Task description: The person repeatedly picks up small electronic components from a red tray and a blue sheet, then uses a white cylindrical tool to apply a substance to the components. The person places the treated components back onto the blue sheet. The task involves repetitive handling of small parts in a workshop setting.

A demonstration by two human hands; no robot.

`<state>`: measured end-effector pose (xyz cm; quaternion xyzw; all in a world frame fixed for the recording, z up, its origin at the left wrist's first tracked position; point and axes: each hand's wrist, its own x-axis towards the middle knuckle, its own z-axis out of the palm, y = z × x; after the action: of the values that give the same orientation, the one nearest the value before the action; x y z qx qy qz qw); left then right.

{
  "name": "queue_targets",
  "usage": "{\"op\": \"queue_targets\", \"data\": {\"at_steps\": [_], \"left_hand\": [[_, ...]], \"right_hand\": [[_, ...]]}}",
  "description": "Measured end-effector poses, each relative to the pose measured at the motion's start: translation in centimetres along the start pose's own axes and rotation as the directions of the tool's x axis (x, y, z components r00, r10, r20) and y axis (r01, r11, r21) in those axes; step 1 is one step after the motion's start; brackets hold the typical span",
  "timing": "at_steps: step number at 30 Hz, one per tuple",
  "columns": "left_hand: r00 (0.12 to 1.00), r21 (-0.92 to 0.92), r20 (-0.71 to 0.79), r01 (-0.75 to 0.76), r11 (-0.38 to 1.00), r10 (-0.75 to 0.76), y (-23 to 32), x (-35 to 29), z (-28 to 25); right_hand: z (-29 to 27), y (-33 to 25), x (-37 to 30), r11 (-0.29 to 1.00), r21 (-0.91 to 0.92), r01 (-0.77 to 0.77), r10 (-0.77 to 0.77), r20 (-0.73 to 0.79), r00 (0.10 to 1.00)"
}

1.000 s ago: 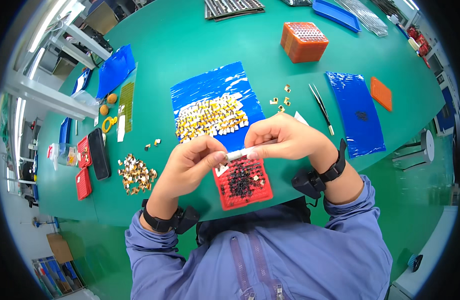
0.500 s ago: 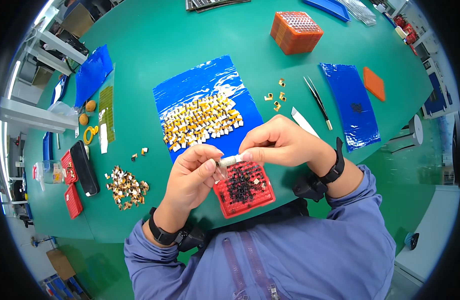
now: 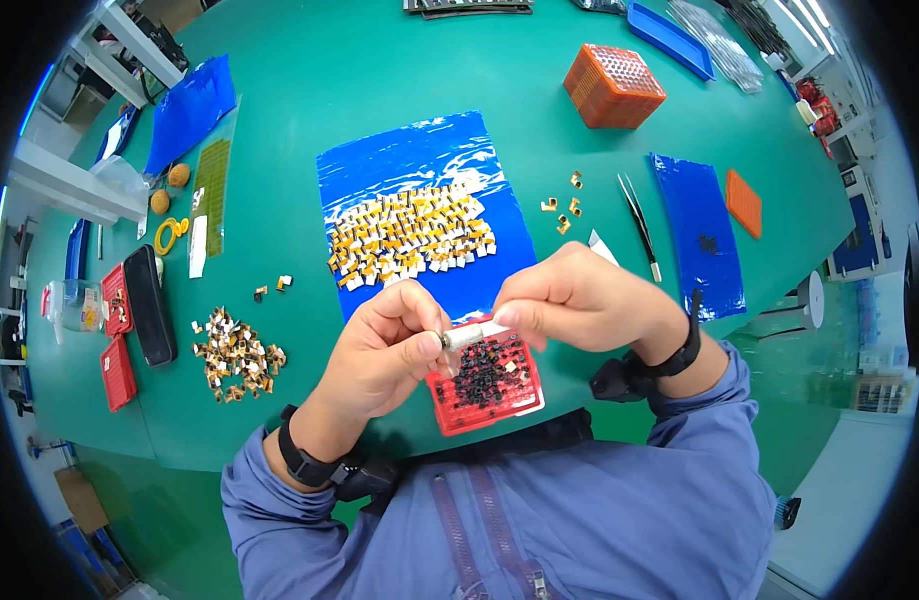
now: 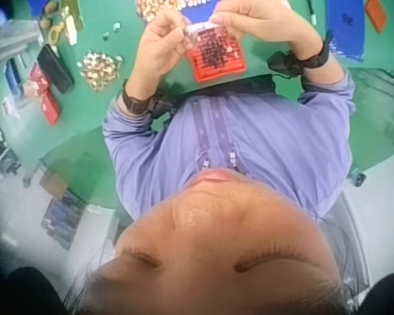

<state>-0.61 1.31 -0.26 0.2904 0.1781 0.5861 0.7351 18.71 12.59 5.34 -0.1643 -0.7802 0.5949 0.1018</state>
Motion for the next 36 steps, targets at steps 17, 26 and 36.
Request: {"op": "queue_targets", "data": {"at_steps": [17,26,36], "left_hand": [[0.997,0.118,-0.049,0.061,0.991,-0.056,-0.4,0.0,0.1],[0.998,0.176,-0.029,0.067,0.982,-0.063,-0.2,0.0,0.3],[0.996,0.267,-0.023,0.084,0.960,-0.081,-0.2,0.1,0.5]], "right_hand": [[-0.1,2.4,-0.7,0.982,0.189,-0.031,0.026,0.031,0.999],[-0.9,2.5,-0.6,0.981,0.170,-0.090,0.064,0.153,0.986],[-1.1,3.7,-0.5,0.990,0.113,0.083,-0.104,0.189,0.976]]}}
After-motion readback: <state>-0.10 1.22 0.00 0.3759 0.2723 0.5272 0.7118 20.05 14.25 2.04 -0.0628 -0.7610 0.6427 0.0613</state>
